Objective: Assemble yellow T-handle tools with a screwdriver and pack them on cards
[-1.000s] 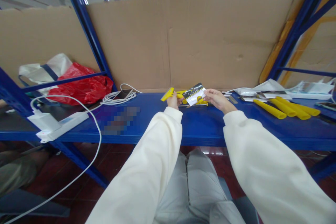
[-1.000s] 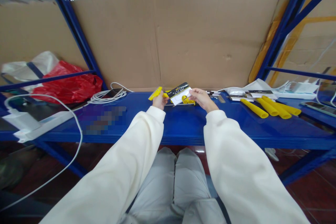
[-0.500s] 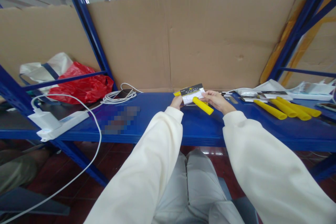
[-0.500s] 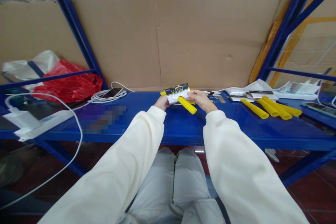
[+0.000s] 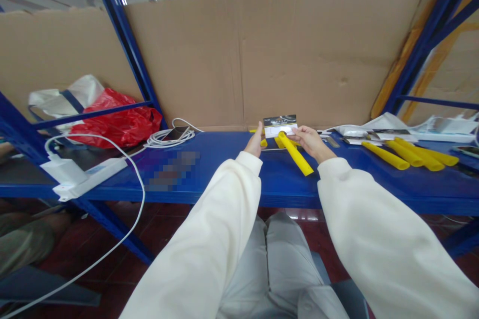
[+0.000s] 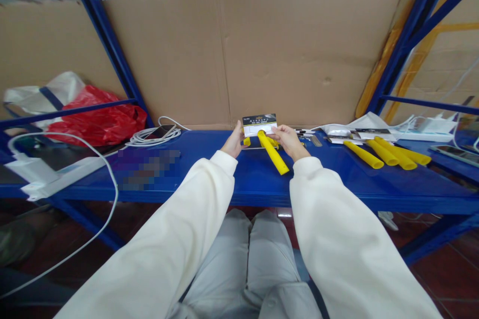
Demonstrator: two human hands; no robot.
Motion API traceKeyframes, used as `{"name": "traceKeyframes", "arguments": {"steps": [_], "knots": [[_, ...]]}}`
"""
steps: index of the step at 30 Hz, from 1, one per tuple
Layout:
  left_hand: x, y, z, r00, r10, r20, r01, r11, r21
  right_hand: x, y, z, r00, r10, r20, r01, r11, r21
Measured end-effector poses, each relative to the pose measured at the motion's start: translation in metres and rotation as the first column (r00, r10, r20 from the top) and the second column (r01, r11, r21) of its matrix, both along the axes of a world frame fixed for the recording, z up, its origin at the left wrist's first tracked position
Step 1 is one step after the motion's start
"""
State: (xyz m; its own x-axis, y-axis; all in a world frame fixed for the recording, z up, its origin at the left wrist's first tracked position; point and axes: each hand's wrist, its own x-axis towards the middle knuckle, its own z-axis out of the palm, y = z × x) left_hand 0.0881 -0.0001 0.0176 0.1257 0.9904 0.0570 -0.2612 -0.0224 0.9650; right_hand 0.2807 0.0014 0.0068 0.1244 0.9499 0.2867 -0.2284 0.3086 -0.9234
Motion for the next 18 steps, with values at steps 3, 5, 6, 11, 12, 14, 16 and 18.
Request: {"name": "traceKeyframes", "arguments": {"steps": [3,5,6,11,12,14,16,18], "knots": [[0.0,-0.004,0.0,1.0,0.012,0.018,-0.011,1.0,-0.016,-0.001,-0.001,0.001,0.999,-0.033,-0.005,0.033,0.999,-0.004],[0.002,-0.006,0.0,0.998,0.002,0.066,-0.001,1.0,-0.027,-0.001,-0.001,0.001,0.999,-0.036,-0.002,0.036,0.999,-0.018],[0.003,-0.007,0.0,0.995,0.006,0.096,-0.004,1.0,-0.025,-0.002,-0.002,0.0,0.999,-0.034,0.003,0.034,0.999,-0.027],[0.007,-0.009,0.001,0.981,0.113,0.155,-0.107,0.993,-0.046,-0.004,-0.002,-0.002,0.997,-0.024,0.076,0.028,0.998,-0.051],[0.007,-0.008,0.001,0.976,0.147,0.159,-0.139,0.989,-0.058,-0.005,-0.002,-0.003,0.996,-0.021,0.088,0.025,0.998,-0.049],[0.006,-0.008,0.001,0.963,0.208,0.171,-0.195,0.977,-0.087,-0.006,0.0,-0.004,0.995,-0.01,0.101,0.014,0.999,-0.04],[0.005,-0.01,0.002,0.952,0.247,0.183,-0.228,0.967,-0.117,-0.006,0.001,-0.006,0.993,-0.015,0.12,0.018,0.999,-0.026],[0.004,-0.011,0.003,0.946,0.266,0.184,-0.244,0.961,-0.134,-0.006,0.003,-0.008,0.984,-0.067,0.167,0.069,0.998,-0.006]]}}
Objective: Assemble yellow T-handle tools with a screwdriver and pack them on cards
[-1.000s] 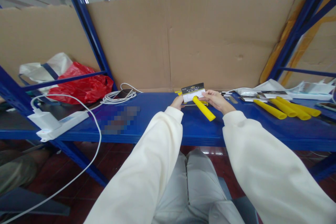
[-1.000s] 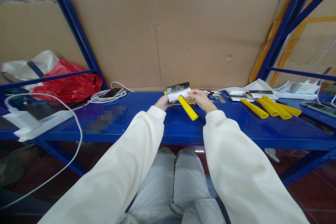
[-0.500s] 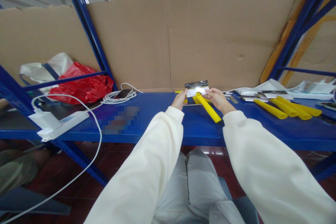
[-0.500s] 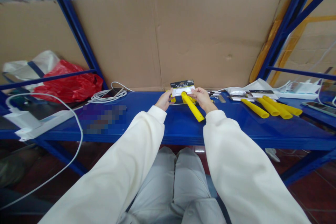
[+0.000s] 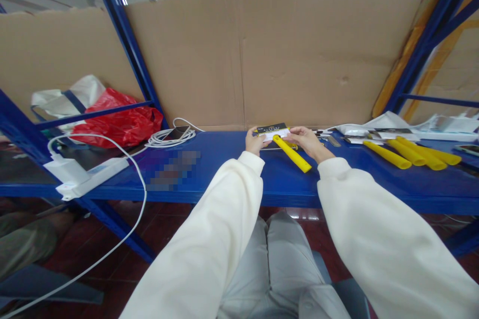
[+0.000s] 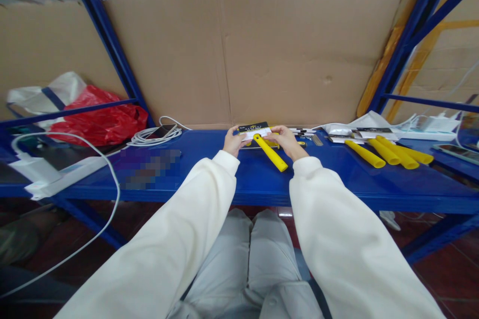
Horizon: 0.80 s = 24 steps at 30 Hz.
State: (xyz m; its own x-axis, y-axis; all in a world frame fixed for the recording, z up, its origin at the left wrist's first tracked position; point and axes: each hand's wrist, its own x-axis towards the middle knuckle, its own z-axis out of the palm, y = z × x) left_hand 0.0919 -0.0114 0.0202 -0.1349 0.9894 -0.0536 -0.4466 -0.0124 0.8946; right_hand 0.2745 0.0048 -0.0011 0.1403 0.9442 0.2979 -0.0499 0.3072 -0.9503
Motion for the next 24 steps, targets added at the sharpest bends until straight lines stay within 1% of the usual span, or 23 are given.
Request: {"name": "traceKeyframes", "arguments": {"steps": [2,4,7,9,12,17,20,24], "knots": [[-0.001,-0.002,0.001,1.0,0.01,-0.008,-0.01,1.0,0.001,0.0,0.001,-0.002,0.994,-0.075,0.075,0.073,0.997,0.036],[-0.001,-0.003,0.001,1.0,0.012,-0.018,-0.012,1.0,0.014,-0.001,0.0,-0.004,0.982,-0.089,0.164,0.077,0.994,0.077],[-0.001,-0.004,0.002,0.999,-0.003,-0.033,0.003,1.0,0.021,-0.005,-0.004,-0.006,0.957,0.018,0.289,-0.052,0.993,0.109],[-0.002,-0.004,0.002,0.999,-0.01,-0.046,0.011,1.0,0.013,-0.009,-0.007,-0.007,0.939,0.075,0.335,-0.124,0.984,0.128],[-0.001,-0.003,0.003,0.998,-0.017,-0.06,0.017,1.0,-0.001,-0.011,-0.008,-0.009,0.927,0.121,0.355,-0.172,0.979,0.113],[-0.001,-0.002,0.003,0.998,-0.035,-0.061,0.035,0.999,-0.012,-0.01,-0.007,-0.01,0.925,0.152,0.349,-0.183,0.981,0.059],[-0.001,-0.001,0.002,0.998,-0.056,-0.04,0.056,0.998,-0.007,-0.009,-0.007,-0.007,0.932,0.148,0.33,-0.178,0.982,0.061],[0.0,-0.002,0.003,0.992,-0.103,-0.069,0.105,0.994,0.024,-0.007,-0.009,0.0,0.938,0.095,0.334,-0.133,0.987,0.091]]}}
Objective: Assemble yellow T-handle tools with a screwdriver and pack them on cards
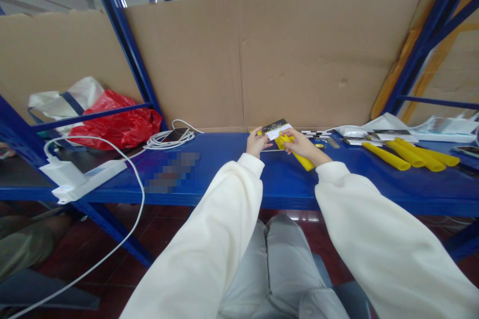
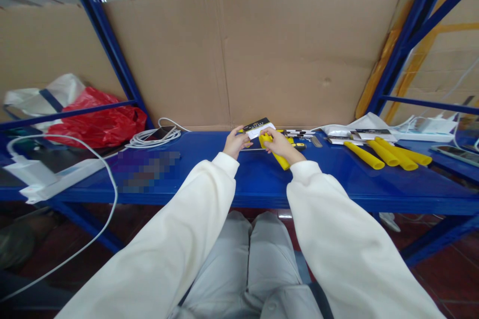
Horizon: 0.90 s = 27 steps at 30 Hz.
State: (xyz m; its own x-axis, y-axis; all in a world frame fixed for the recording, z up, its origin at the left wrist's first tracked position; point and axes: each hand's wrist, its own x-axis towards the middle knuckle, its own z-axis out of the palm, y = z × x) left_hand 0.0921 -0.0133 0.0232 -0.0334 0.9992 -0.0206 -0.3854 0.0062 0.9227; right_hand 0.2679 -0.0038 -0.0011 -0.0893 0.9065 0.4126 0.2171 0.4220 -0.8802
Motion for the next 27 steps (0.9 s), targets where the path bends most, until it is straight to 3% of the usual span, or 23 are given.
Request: {"name": "traceKeyframes", "arguments": {"steps": [6,9,12,14,20,23,27], "knots": [[0.001,-0.003,0.001,0.999,-0.024,-0.042,0.025,1.0,0.018,0.025,0.004,0.018,0.987,-0.16,0.002,0.16,0.986,0.039],[0.0,-0.004,0.002,0.998,-0.023,-0.057,0.023,1.0,0.006,0.057,0.001,0.035,0.942,-0.334,0.044,0.334,0.943,0.007],[0.0,-0.005,0.002,0.995,-0.036,-0.094,0.036,0.999,-0.002,0.095,-0.012,0.058,0.822,-0.515,0.244,0.545,0.836,-0.069],[0.0,-0.005,0.003,0.992,-0.048,-0.12,0.048,0.999,-0.005,0.123,-0.024,0.074,0.699,-0.591,0.402,0.663,0.747,-0.054],[0.001,-0.007,0.003,0.986,-0.08,-0.146,0.08,0.997,-0.01,0.216,-0.05,0.1,0.299,-0.648,0.7,0.867,0.491,0.083],[0.002,-0.006,0.002,0.983,-0.099,-0.155,0.099,0.995,-0.012,0.256,-0.054,0.096,0.2,-0.642,0.741,0.886,0.441,0.143],[0.003,-0.006,0.0,0.979,-0.115,-0.166,0.115,0.993,-0.007,0.278,-0.054,0.081,0.183,-0.594,0.783,0.892,0.435,0.121]]}}
